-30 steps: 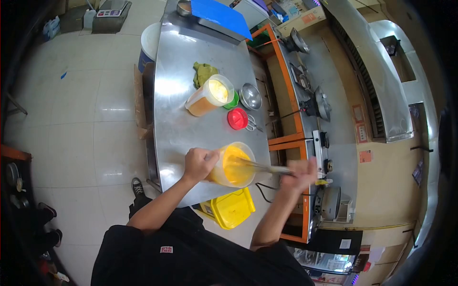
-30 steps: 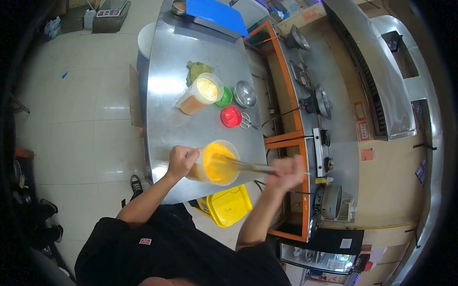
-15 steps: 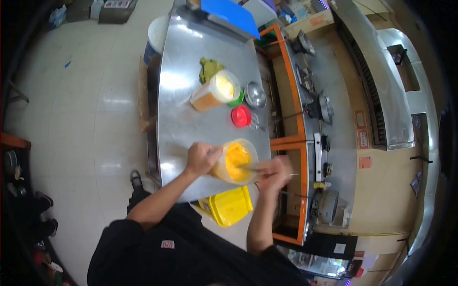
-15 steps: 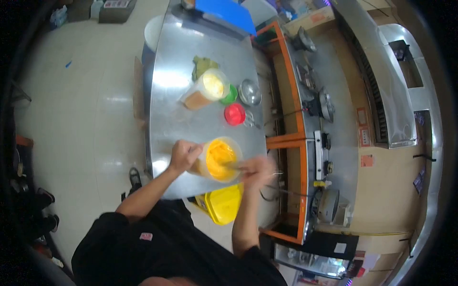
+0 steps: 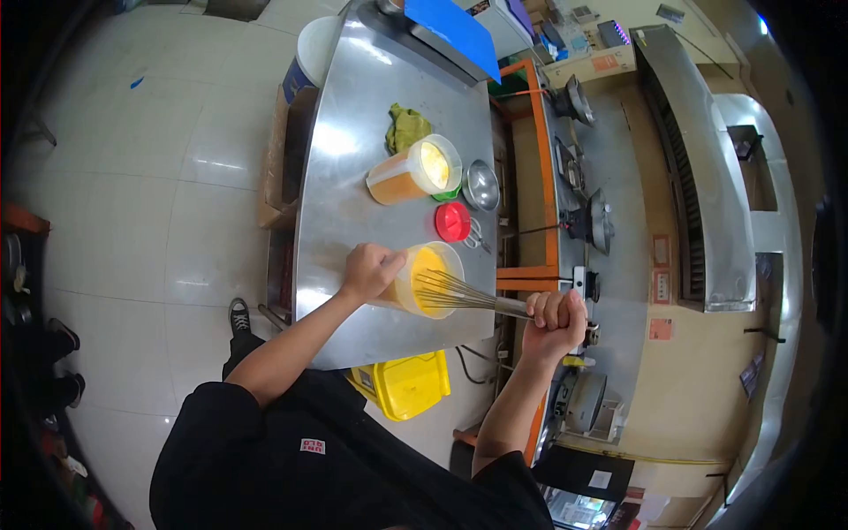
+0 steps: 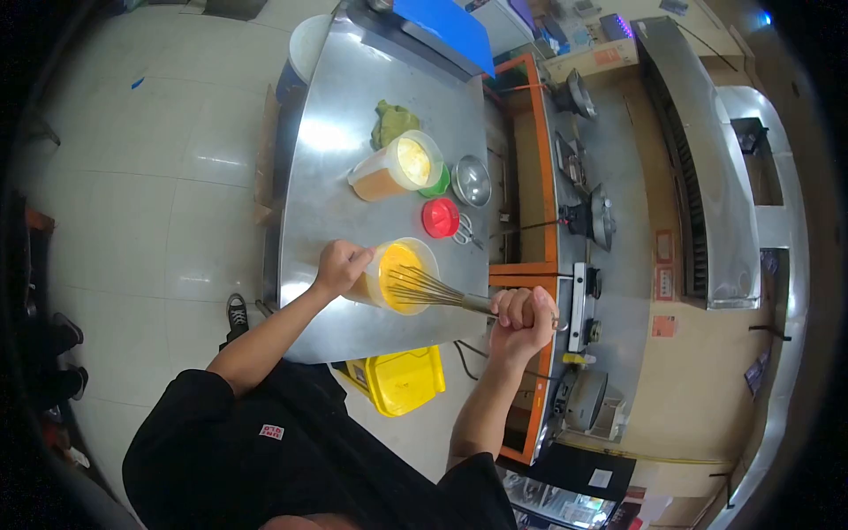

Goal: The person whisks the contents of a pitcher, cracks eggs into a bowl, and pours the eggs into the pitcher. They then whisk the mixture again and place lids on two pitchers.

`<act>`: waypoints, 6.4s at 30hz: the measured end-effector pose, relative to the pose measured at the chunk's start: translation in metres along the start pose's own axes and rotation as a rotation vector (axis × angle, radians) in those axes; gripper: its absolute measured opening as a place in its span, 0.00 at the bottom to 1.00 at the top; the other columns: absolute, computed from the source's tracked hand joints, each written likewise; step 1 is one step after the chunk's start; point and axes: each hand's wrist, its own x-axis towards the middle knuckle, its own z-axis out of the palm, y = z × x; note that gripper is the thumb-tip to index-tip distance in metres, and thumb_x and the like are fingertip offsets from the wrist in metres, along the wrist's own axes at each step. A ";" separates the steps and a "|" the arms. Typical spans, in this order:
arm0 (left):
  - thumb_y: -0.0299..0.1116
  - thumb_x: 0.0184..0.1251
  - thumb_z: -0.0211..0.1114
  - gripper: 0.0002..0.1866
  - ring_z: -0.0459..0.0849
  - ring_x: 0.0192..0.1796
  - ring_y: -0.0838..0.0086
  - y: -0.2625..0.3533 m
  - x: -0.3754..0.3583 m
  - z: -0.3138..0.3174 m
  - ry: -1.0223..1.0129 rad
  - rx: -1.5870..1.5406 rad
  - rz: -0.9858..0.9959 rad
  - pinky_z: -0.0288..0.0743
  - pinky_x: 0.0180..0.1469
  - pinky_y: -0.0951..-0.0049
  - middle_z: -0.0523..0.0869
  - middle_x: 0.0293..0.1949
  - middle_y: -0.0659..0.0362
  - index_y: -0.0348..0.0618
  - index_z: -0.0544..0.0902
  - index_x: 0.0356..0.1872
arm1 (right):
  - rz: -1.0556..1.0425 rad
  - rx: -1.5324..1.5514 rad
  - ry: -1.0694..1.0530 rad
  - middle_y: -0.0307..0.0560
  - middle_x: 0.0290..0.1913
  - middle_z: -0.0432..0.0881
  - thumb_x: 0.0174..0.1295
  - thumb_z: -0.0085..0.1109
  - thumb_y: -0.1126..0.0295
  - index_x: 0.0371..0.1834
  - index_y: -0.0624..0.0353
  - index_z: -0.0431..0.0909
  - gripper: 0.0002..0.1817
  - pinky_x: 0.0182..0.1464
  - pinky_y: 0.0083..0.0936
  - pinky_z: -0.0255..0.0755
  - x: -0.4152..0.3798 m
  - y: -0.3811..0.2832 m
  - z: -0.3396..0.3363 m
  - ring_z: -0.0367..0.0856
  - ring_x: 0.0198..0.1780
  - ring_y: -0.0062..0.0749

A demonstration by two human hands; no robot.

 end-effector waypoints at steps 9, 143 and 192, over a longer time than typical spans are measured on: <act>0.48 0.65 0.59 0.25 0.81 0.24 0.47 -0.033 0.021 0.009 0.149 -0.035 0.018 0.68 0.27 0.53 0.78 0.18 0.42 0.36 0.81 0.16 | -0.069 -0.034 0.016 0.33 0.10 0.53 0.70 0.44 0.64 0.13 0.47 0.54 0.24 0.24 0.27 0.58 0.012 -0.001 0.003 0.53 0.14 0.22; 0.35 0.58 0.60 0.18 0.70 0.12 0.62 -0.018 0.010 0.009 0.139 -0.102 0.047 0.62 0.20 0.63 0.66 0.11 0.48 0.31 0.74 0.14 | -0.084 0.177 0.175 0.35 0.09 0.55 0.68 0.43 0.65 0.13 0.50 0.57 0.22 0.17 0.26 0.58 0.023 0.033 -0.003 0.51 0.10 0.22; 0.33 0.67 0.58 0.21 0.58 0.21 0.83 -0.056 0.049 0.032 0.297 -0.261 -0.009 0.51 0.23 0.70 0.59 0.15 0.66 0.36 0.62 0.17 | 0.396 -0.300 0.262 0.39 0.34 0.76 0.72 0.54 0.53 0.36 0.56 0.78 0.17 0.47 0.30 0.68 0.047 0.162 -0.049 0.75 0.38 0.26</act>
